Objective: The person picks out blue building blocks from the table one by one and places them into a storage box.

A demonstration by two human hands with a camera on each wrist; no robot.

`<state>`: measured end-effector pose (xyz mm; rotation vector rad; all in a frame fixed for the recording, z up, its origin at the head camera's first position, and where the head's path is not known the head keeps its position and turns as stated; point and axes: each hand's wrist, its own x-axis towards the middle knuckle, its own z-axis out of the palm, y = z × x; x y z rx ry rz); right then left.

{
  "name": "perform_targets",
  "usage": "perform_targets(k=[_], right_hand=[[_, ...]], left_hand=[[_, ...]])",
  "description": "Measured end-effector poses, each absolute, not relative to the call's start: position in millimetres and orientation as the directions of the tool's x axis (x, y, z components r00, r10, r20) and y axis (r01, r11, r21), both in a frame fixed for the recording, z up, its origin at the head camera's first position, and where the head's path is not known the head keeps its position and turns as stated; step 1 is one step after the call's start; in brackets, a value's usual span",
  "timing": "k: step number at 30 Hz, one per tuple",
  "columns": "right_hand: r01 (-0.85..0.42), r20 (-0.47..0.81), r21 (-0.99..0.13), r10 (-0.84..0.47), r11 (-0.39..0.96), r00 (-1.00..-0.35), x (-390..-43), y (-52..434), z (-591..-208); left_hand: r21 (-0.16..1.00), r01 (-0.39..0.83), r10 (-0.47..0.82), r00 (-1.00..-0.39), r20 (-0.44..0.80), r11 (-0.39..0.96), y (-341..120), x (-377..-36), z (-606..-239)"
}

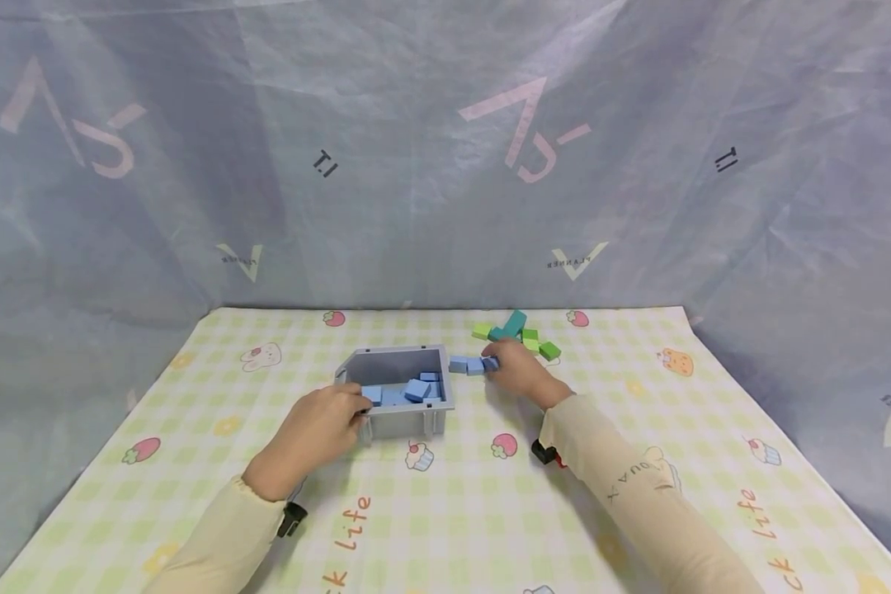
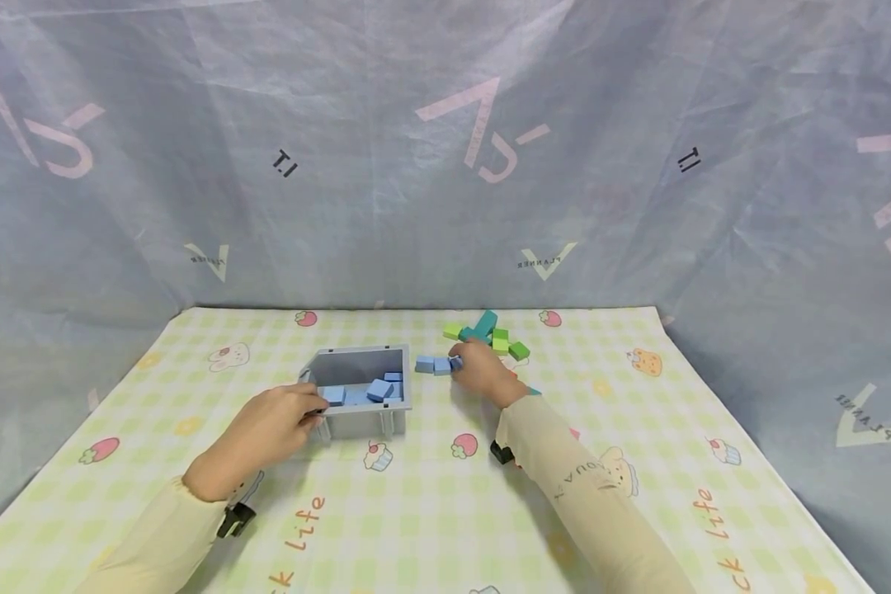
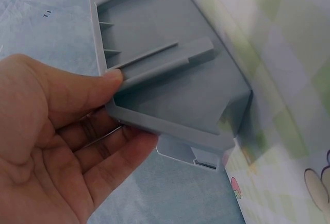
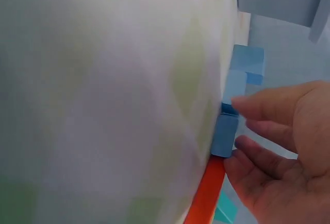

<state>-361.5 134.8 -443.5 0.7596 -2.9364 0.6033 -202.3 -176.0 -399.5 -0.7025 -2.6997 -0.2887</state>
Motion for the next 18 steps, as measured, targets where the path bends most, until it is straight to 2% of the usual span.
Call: perform_targets(k=[4, 10, 18], right_hand=[[-0.467, 0.135, -0.319, -0.448, 0.825, -0.884, -362.5, 133.1, -445.0], [-0.469, 0.15, -0.324, -0.444, 0.822, -0.883, -361.8, 131.6, -443.4], [-0.429, 0.103, -0.335, -0.42, 0.839, -0.902, -358.1, 127.3, -439.6]], left_hand=[[0.118, 0.503, 0.435, -0.824, 0.363, 0.856, -175.8, -202.5, -399.0], [0.119, 0.501, 0.432, -0.825, 0.364, 0.857, -175.6, -202.4, -397.8], [0.116, 0.495, 0.428, -0.829, 0.359, 0.861, -175.8, -202.3, -399.7]])
